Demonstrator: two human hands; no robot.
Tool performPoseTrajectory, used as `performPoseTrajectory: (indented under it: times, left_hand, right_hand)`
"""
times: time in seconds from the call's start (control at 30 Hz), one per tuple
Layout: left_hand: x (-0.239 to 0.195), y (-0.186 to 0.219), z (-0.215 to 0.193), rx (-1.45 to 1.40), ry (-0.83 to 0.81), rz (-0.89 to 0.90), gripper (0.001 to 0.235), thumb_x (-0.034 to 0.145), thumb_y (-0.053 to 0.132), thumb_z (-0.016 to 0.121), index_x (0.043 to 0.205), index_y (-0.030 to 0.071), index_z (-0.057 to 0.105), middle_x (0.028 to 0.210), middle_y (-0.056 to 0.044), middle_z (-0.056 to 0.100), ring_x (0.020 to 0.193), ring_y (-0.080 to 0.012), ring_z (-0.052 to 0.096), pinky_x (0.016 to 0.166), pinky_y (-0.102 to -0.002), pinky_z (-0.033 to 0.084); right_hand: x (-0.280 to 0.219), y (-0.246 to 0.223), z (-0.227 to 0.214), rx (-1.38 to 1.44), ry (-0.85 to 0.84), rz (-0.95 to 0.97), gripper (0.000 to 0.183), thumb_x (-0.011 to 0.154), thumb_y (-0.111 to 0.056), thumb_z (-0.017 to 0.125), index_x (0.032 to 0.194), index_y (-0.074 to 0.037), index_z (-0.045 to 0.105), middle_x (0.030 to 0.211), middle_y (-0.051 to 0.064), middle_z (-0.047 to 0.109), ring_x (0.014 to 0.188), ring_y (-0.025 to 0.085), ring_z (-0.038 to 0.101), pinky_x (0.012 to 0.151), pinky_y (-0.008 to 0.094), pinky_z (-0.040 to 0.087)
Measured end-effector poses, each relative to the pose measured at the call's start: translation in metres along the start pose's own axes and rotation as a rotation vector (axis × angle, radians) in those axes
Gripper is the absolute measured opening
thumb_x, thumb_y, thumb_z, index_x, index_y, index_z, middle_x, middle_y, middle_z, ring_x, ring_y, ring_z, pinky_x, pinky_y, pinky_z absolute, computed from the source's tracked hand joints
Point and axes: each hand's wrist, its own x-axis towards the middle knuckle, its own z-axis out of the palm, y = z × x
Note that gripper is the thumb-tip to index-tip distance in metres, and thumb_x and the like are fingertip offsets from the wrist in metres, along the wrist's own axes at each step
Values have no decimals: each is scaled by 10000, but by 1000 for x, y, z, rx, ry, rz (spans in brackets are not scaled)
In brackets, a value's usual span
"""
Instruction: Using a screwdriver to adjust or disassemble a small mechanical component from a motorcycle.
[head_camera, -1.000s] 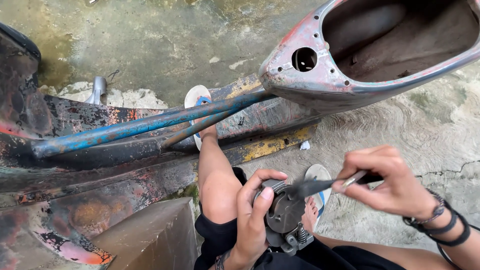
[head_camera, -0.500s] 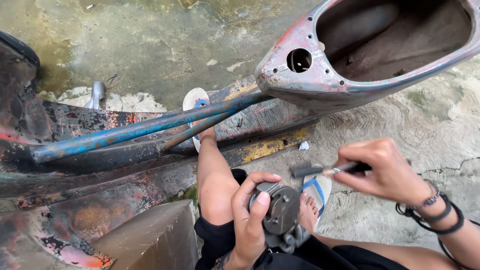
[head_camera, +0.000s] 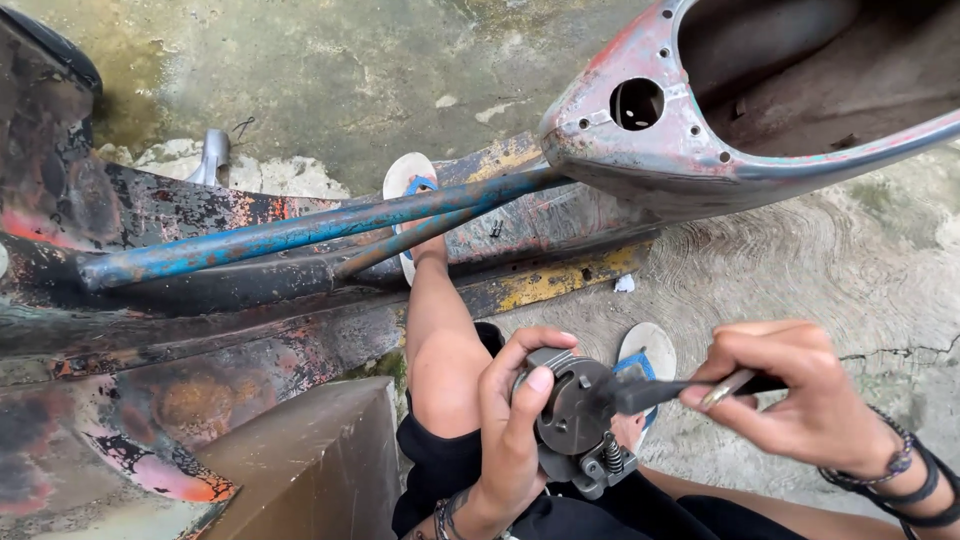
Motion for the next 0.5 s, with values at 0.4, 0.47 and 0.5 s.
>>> performPoseTrajectory:
  times: [0.4, 0.47, 0.5]
  left_hand:
    - [-2, 6, -9, 219, -30, 187, 386, 970, 386, 557, 1040, 20, 659, 959, -100, 648, 865, -171, 628, 773, -286, 507]
    - [-2, 4, -9, 162, -4, 176, 397, 958, 389, 567, 1044, 10, 650, 971, -105, 643, 858, -172, 620, 761, -298, 506]
    - [-2, 2, -8, 103, 20, 163, 410, 947, 392, 576, 1048, 0, 641, 983, -109, 639, 851, -173, 612, 749, -309, 506]
  right_hand:
    - [1, 28, -4, -136, -93, 31, 404, 839, -276, 765, 565, -121, 511, 481, -15, 411, 436, 136, 328, 452, 305, 267]
    - [-3, 56, 4, -119, -104, 123, 450, 867, -296, 758, 591, -121, 448, 506, -21, 365, 493, 114, 282, 474, 295, 250]
    - [-6, 70, 8, -105, -113, 220, 498, 895, -315, 751, 618, -122, 384, 531, -29, 318, 549, 91, 235, 495, 285, 233]
